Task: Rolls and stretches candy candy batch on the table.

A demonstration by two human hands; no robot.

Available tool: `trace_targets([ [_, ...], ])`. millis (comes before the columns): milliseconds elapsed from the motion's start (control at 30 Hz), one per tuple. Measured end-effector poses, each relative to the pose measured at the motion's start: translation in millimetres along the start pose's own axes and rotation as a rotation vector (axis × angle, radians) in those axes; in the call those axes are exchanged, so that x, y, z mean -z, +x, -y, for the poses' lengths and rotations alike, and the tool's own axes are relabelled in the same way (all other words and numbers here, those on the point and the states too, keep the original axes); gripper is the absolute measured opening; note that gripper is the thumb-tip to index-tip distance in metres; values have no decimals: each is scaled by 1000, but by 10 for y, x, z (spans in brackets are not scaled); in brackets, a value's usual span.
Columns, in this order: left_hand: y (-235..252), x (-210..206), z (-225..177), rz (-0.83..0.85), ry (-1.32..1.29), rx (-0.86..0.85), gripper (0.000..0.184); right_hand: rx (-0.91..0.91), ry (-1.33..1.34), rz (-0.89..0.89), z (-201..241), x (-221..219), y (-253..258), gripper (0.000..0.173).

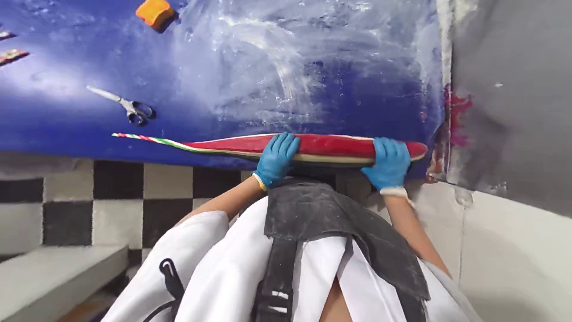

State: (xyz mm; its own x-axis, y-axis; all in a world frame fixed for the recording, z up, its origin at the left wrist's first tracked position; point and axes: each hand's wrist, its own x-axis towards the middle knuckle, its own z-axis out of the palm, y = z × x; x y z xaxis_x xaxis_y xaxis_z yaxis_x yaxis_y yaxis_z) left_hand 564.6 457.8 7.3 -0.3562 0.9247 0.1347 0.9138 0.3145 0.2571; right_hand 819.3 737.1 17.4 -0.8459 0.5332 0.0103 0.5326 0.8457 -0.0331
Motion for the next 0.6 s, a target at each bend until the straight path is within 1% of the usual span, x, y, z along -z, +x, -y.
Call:
trace_targets([
  [33, -171, -29, -35, -76, 26, -45, 72, 59, 19, -118, -126, -93, -224, 94],
  [67, -299, -20, -43, -90, 46, -62, 64, 95, 38, -164, -267, -138, -366, 88],
  [100, -390, 10, -16, -63, 51, -47, 62, 103, 53, -139, -410, -138, -429, 87],
  [200, -476, 6, 115, -23, 79, 62, 79, 120, 49, 118, -700, -65, -354, 102],
  [267, -357, -2, 147, 34, 90, 101, 83, 147, 26, 190, -784, -61, -189, 106],
  [333, -186, 2, 132, 110, 69, 147, 90, 116, 22, 248, -846, -44, -23, 108],
  [433, 72, -118, 119, 81, 90, 165, 90, 89, -1, 180, -1000, -105, 154, 102],
  [500, 213, -181, 122, 77, 99, 159, 89, 72, -6, 159, -1074, -125, 211, 103],
  [600, 431, -212, 140, 98, 86, 168, 90, 31, -21, 186, -1129, -115, 386, 106],
])
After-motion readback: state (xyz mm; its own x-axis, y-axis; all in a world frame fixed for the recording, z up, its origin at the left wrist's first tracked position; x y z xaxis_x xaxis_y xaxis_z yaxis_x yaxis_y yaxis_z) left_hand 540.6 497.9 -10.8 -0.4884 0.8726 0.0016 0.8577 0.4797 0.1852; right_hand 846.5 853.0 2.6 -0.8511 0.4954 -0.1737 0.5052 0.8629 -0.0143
